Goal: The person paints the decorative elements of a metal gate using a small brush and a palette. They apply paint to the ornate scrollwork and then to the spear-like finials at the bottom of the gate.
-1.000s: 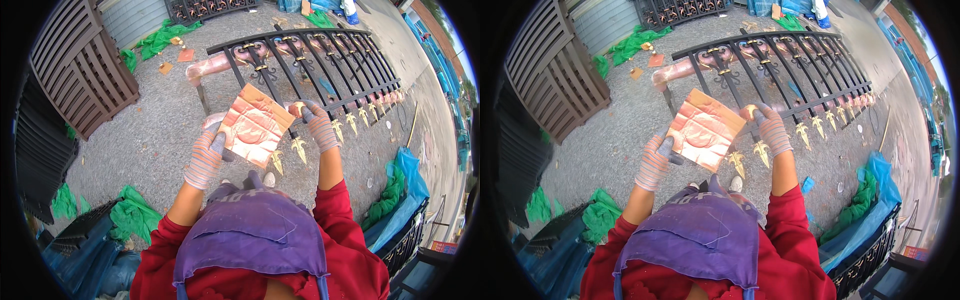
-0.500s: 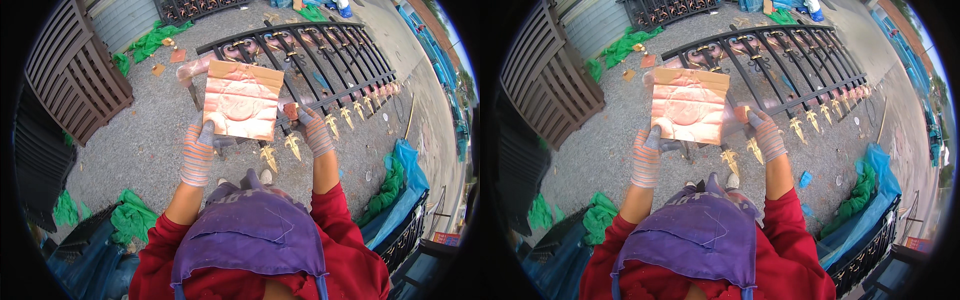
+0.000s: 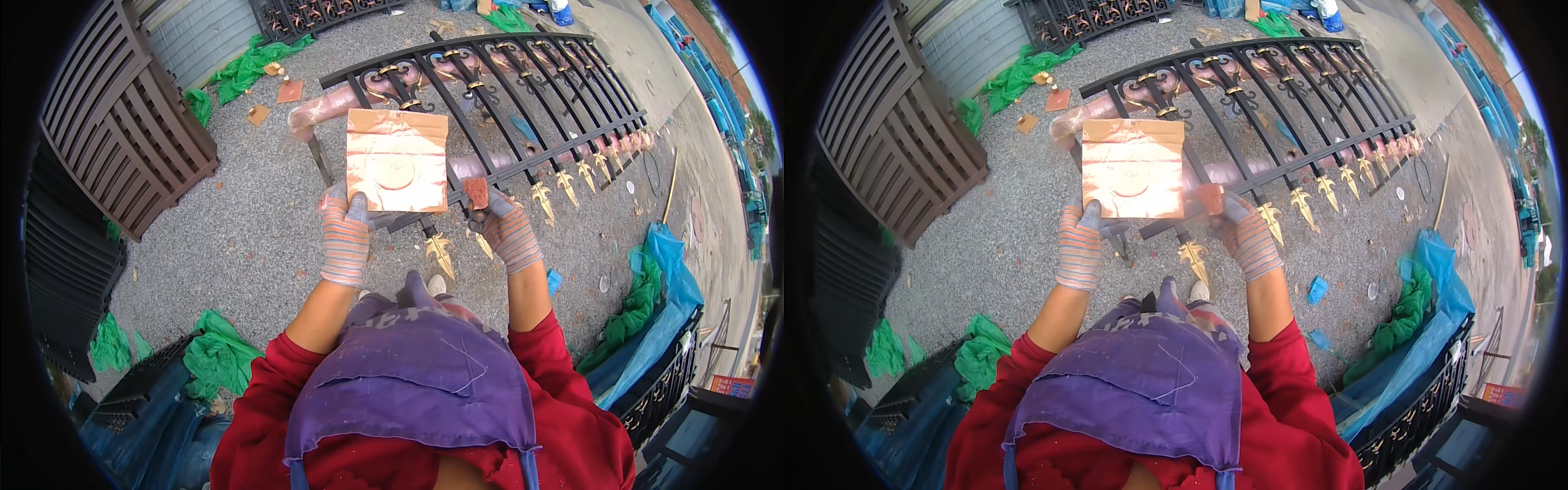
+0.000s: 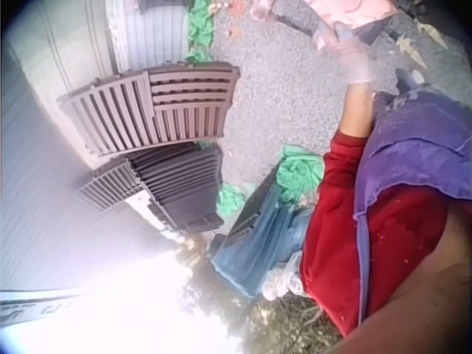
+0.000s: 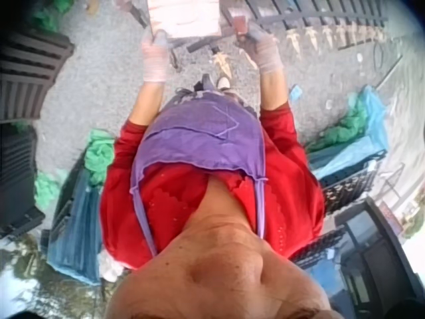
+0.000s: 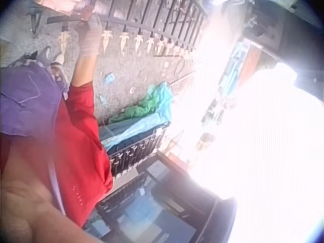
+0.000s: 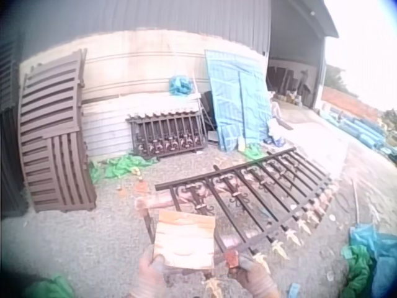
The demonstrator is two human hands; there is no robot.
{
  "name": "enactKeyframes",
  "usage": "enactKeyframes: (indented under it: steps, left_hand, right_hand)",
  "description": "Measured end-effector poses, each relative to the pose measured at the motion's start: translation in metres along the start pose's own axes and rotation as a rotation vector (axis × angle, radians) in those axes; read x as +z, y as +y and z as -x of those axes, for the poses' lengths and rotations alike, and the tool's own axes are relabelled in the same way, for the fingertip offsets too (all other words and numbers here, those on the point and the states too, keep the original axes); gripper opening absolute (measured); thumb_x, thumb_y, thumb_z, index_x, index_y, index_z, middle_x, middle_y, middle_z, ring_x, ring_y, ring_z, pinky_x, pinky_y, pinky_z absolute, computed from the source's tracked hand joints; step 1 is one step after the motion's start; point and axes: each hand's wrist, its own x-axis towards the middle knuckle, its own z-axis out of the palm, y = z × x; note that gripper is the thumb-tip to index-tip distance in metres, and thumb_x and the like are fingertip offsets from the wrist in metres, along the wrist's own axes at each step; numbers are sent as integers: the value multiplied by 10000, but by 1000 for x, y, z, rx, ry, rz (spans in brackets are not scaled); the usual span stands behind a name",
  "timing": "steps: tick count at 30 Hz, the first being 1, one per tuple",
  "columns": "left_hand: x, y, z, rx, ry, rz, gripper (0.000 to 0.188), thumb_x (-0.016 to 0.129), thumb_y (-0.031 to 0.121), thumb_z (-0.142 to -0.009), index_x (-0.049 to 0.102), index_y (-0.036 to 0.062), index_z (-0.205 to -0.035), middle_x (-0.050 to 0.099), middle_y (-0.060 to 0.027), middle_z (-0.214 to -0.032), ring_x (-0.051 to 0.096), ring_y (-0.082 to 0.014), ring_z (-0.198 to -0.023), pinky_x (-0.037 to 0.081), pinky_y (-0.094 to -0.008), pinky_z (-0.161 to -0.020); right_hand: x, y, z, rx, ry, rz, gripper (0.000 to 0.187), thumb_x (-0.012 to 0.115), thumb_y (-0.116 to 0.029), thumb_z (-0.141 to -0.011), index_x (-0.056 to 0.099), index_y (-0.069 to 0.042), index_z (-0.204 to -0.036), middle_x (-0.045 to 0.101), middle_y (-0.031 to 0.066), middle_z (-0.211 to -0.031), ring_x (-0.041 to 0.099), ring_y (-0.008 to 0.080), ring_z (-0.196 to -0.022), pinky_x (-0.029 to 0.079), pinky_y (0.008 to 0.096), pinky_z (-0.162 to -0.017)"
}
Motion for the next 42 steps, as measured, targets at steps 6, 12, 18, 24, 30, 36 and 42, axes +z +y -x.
enactKeyframes:
  steps: [6,12,18,24,30,36,42]
  left_hand:
    - [3,29,10,-38,-52,152,273,507,111,-959,533,-18,-1198,610,-87,-994,646,-194,-838,606,-376,-702]
    - [1,11,10,112,-43,-188,197,528,103,-955,579,-32,-1088,630,-126,-870,594,-165,-650,538,-301,-598]
    - [5,16,23,-100,-125,-123,359,477,112,-968,444,-9,-1304,608,-152,-1110,686,-244,-831,619,-338,-675]
    - [10,23,26,-168,7,260,277,500,136,-979,545,-16,-1206,639,-123,-973,663,-179,-760,595,-308,-624]
    - [21,47,31,-83,-38,-247,317,522,133,-959,538,-29,-1232,640,-164,-996,649,-205,-792,531,-325,-611]
    - [5,10,22,190,59,-412,305,519,124,-957,551,-38,-1214,640,-195,-969,620,-296,-778,511,-392,-728]
    - [13,28,25,102,28,-254,242,536,128,-953,585,-32,-1128,645,-179,-938,614,-278,-763,513,-385,-718]
  right_hand:
    - [2,5,1,4,7,-20,258,710,-230,-867,638,-63,-1049,654,26,-853,587,111,-653,560,344,-624]
    - [15,13,4,-42,-87,20,335,678,-176,-889,584,-30,-1176,654,30,-917,619,127,-726,579,345,-698]
    - [-13,12,-4,-59,-17,69,529,650,-208,-917,444,5,-1355,619,95,-1066,610,191,-875,533,330,-759]
    - [-17,13,-4,-110,-22,-23,333,658,-198,-918,556,-28,-1186,645,42,-943,623,124,-727,583,306,-649]
    - [-1,13,-3,-79,66,-3,469,649,-210,-910,484,-6,-1299,601,79,-1031,577,158,-803,525,343,-753]
    - [-19,13,-10,0,-49,-83,405,672,-206,-886,538,-37,-1229,611,73,-988,594,193,-808,519,393,-750]
    - [-5,12,-4,-15,82,-103,277,693,-235,-884,614,-86,-1103,657,43,-896,626,155,-696,567,336,-616]
